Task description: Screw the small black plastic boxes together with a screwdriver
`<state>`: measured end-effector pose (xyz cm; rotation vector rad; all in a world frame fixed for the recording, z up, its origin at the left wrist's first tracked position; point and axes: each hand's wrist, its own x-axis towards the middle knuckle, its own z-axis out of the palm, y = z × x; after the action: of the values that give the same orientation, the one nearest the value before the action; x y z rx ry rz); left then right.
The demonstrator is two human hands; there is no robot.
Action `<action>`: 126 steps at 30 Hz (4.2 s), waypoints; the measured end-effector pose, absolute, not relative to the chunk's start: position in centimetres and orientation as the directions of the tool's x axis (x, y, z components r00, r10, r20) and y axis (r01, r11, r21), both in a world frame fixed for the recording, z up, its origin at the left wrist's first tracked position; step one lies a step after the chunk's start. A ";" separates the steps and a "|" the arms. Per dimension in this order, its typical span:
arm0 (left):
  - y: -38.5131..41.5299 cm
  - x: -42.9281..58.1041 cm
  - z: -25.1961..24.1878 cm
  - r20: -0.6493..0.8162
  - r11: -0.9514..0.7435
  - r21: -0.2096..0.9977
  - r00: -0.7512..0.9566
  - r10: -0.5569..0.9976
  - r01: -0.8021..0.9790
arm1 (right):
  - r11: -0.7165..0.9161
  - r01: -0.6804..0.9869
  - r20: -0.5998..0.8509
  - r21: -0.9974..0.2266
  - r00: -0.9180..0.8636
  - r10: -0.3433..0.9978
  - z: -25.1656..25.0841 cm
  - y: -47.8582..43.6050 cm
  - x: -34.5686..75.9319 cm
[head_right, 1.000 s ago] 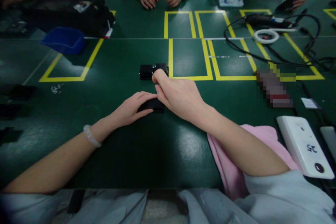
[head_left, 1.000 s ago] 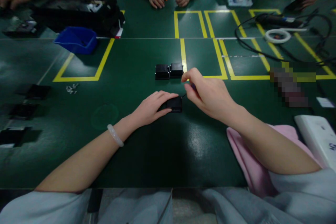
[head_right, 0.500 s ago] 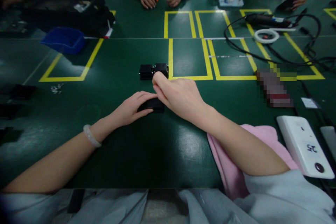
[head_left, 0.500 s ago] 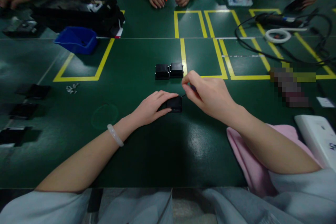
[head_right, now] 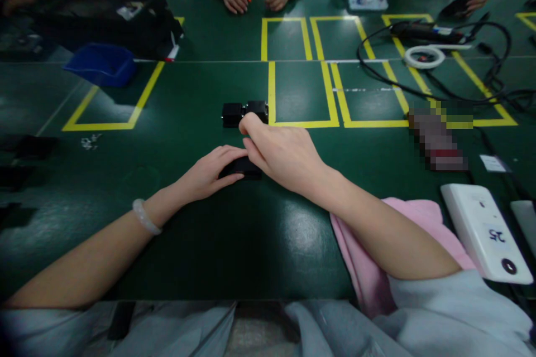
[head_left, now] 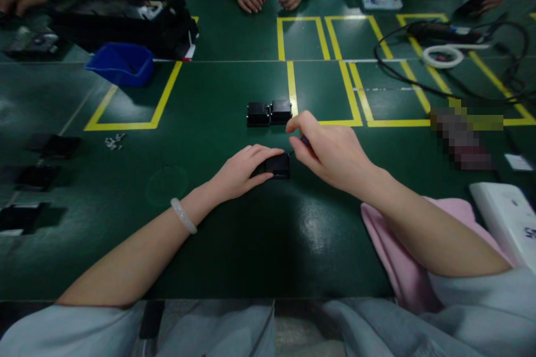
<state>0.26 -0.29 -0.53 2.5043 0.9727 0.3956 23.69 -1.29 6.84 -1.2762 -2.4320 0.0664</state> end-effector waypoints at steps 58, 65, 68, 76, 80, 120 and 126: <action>-0.2 0.2 -0.6 0.128 -0.677 0.473 0.716 0.686 0.564 | 0.585 0.776 0.313 -0.238 -0.509 0.802 6.8 -1.3 23.6; -0.2 0.3 -0.5 0.118 -0.671 0.483 0.717 0.687 0.563 | 0.562 0.798 0.341 -0.220 -0.476 0.810 6.6 -1.2 23.5; -0.2 0.3 -0.5 0.116 -0.671 0.481 0.717 0.687 0.565 | 0.576 0.785 0.394 -0.226 -0.468 0.791 6.3 -1.1 23.5; -0.3 0.3 -0.4 0.109 -0.661 0.479 0.708 0.698 0.578 | 0.568 0.805 0.325 -0.172 -0.498 0.804 6.7 -1.3 23.6; -0.3 0.3 -0.4 0.103 -0.661 0.482 0.712 0.694 0.575 | 0.572 0.797 0.376 -0.193 -0.479 0.794 6.6 -1.3 23.6; -0.3 0.3 -0.5 0.104 -0.656 0.501 0.713 0.693 0.564 | 0.563 0.798 0.360 -0.215 -0.471 0.805 6.5 -1.2 23.6; -0.2 0.2 -0.5 0.106 -0.660 0.494 0.715 0.691 0.566 | 0.545 0.802 0.349 -0.244 -0.452 0.821 6.7 -1.2 23.6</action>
<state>0.24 -0.24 -0.46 2.4904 0.9668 0.3974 23.56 -1.19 6.66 -1.3198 -2.3592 0.0603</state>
